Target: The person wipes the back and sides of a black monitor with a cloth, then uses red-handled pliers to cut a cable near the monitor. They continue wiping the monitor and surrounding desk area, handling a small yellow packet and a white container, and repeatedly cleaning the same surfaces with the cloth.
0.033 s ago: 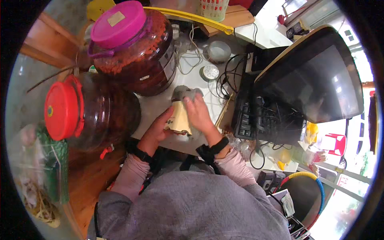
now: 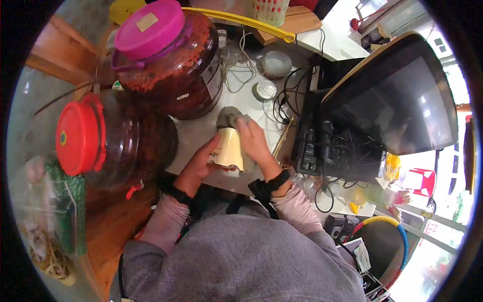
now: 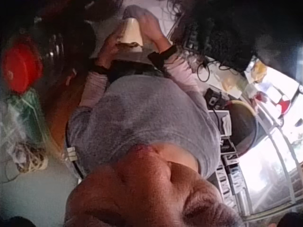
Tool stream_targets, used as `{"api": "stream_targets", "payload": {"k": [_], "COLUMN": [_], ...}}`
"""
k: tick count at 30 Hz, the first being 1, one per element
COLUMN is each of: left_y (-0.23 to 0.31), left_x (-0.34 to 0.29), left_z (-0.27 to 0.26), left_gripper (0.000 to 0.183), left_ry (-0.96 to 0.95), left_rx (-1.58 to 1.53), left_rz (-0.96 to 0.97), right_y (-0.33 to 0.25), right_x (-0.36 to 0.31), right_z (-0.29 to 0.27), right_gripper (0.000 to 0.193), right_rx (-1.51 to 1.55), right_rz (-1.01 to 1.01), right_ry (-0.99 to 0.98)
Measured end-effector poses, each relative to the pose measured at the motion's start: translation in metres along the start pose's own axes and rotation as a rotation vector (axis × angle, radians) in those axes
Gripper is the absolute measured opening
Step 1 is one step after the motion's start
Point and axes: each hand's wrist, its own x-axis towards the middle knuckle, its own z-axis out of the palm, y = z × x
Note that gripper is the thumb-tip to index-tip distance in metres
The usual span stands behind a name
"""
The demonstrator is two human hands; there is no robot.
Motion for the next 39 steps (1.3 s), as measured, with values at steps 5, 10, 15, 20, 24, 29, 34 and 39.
{"api": "stream_targets", "payload": {"k": [5, 10, 15, 20, 24, 29, 34, 39], "left_y": [-0.005, 0.007, -0.006, -0.004, -0.009, -0.009, -0.011, -0.009], "left_x": [-0.012, -0.008, 0.001, 0.014, 0.009, 0.004, 0.010, 0.020], "left_z": [0.016, 0.010, 0.004, -0.004, -0.004, 0.000, 0.008, 0.008], "left_gripper": [0.047, 0.045, 0.050, 0.053, 0.049, 0.049, 0.052, 0.051], "left_ry": [-0.212, -0.171, 0.028, -0.734, -0.336, -0.361, -0.564, -0.240], "left_rx": [0.181, 0.163, 0.240, -0.486, -0.104, -0.336, -0.506, -0.602], "left_rz": [0.536, 0.432, 0.387, 0.004, 0.241, 0.138, -0.053, 0.194], "right_y": [-0.001, -0.035, -0.010, -0.001, -0.023, -0.004, 0.029, 0.028], "right_x": [-0.002, -0.030, -0.010, -0.010, -0.022, -0.013, -0.002, -0.015], "right_z": [-0.016, -0.010, 0.004, -0.024, -0.019, 0.014, 0.000, -0.031], "right_gripper": [0.037, 0.021, 0.023, 0.031, 0.034, 0.031, 0.041, 0.040], "right_rx": [0.759, 0.168, 0.072, 1.037, 0.516, 0.128, 0.411, 1.205], "right_rz": [0.508, -0.047, -0.072, 0.651, 0.393, 0.035, 0.404, 0.699], "right_ry": [0.045, -0.050, 0.096, 0.171, 0.030, 0.136, 0.083, 0.209]}}
